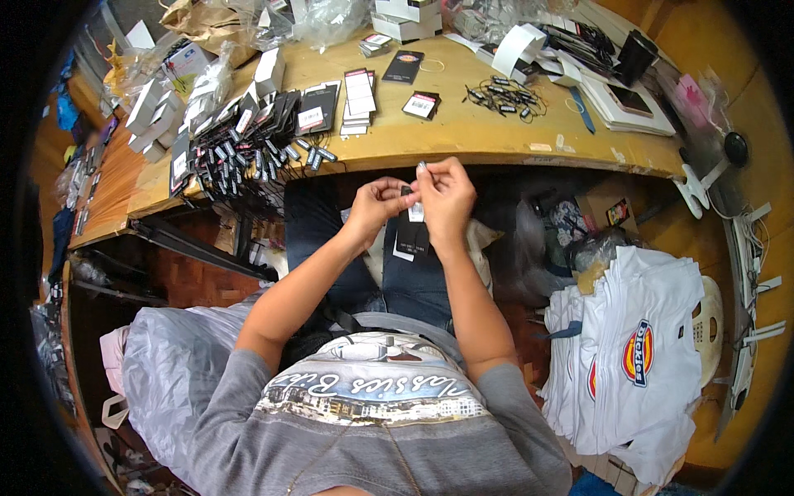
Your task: The person sits at a cluttered table and repeatedly assembles small keychains. They pick up a black tag and a small black device, attach the device to the tag, and place the finished item on a pile. The person handles stacks of tags and loose devices throughout the process.
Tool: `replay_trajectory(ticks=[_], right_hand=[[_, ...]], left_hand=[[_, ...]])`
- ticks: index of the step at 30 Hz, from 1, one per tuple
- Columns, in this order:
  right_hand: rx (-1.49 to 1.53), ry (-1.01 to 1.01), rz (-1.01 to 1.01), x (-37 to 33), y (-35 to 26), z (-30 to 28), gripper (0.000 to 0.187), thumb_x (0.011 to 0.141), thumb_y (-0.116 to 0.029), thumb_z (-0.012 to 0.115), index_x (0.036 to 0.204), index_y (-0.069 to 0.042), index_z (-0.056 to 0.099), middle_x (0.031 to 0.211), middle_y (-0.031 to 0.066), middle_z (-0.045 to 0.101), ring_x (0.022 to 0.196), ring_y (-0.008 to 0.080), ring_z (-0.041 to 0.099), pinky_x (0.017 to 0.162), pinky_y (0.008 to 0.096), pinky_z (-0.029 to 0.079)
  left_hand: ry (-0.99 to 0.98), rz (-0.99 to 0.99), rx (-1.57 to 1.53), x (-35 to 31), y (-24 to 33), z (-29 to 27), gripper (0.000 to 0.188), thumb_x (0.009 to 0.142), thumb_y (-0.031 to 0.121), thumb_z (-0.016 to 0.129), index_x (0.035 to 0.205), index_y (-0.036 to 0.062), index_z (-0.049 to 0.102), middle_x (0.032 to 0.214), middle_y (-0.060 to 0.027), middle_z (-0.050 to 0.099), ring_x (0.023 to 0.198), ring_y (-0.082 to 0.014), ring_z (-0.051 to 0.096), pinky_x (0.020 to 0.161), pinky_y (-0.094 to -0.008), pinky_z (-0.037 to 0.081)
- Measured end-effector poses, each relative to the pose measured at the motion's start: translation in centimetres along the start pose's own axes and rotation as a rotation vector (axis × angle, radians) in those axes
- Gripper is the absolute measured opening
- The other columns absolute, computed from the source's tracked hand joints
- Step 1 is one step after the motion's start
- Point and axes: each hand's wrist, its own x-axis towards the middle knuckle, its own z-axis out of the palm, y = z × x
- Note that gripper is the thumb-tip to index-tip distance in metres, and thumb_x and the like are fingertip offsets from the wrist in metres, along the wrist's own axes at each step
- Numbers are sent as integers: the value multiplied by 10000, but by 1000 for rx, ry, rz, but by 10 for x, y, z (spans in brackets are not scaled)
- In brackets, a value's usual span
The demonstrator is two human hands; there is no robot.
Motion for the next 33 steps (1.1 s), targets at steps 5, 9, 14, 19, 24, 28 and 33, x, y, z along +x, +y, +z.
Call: replay_trajectory(ticks=[5,9,14,19,24,28,33], right_hand=[[105,-195,-151,-26,-83,2,113,752,16,533,828,17,450,617,84,535,484,73,498,398,161,390],[200,-301,-86,-30,-105,23,160,745,0,552,867,-10,449,612,70,532,457,59,468,380,153,372],[189,-613,102,-9,-56,69,56,770,0,502,799,2,455,590,49,514,453,83,489,395,182,387],[-425,-731,-220,-14,-51,83,163,723,-99,555,820,8,480,625,139,547,565,274,553,549,324,438],[-792,-363,-428,58,-64,60,178,717,-184,565,751,-10,574,718,150,573,693,288,561,634,360,431],[-1024,-372,-242,176,-45,44,302,686,-260,607,850,-8,587,859,170,575,764,288,561,688,347,427],[-1293,-551,-161,249,-1,50,702,569,-427,688,1048,44,486,1059,204,490,1011,282,463,860,316,355]], left_hand=[[-149,441,364,-35,89,-2,164,690,-45,556,843,7,585,779,-38,591,714,-92,539,666,-221,435],[-312,861,932,-12,181,-28,174,678,-56,513,806,36,587,766,-56,575,767,-167,534,706,-264,408],[-380,922,1606,41,220,-55,150,657,-16,517,688,119,572,746,5,523,861,-180,468,843,-366,281],[-568,641,2074,63,198,-77,182,564,-6,532,634,160,550,769,10,517,953,-193,431,884,-427,234],[-387,613,1762,85,178,-96,179,610,-14,521,734,103,579,858,-70,519,949,-251,443,833,-375,325],[-69,478,1658,123,170,-84,374,647,273,616,941,51,556,1036,-155,475,1007,-317,415,860,-363,335],[-75,149,1719,149,155,-89,846,496,585,642,1100,16,475,1128,-198,433,1080,-344,350,910,-378,290]])
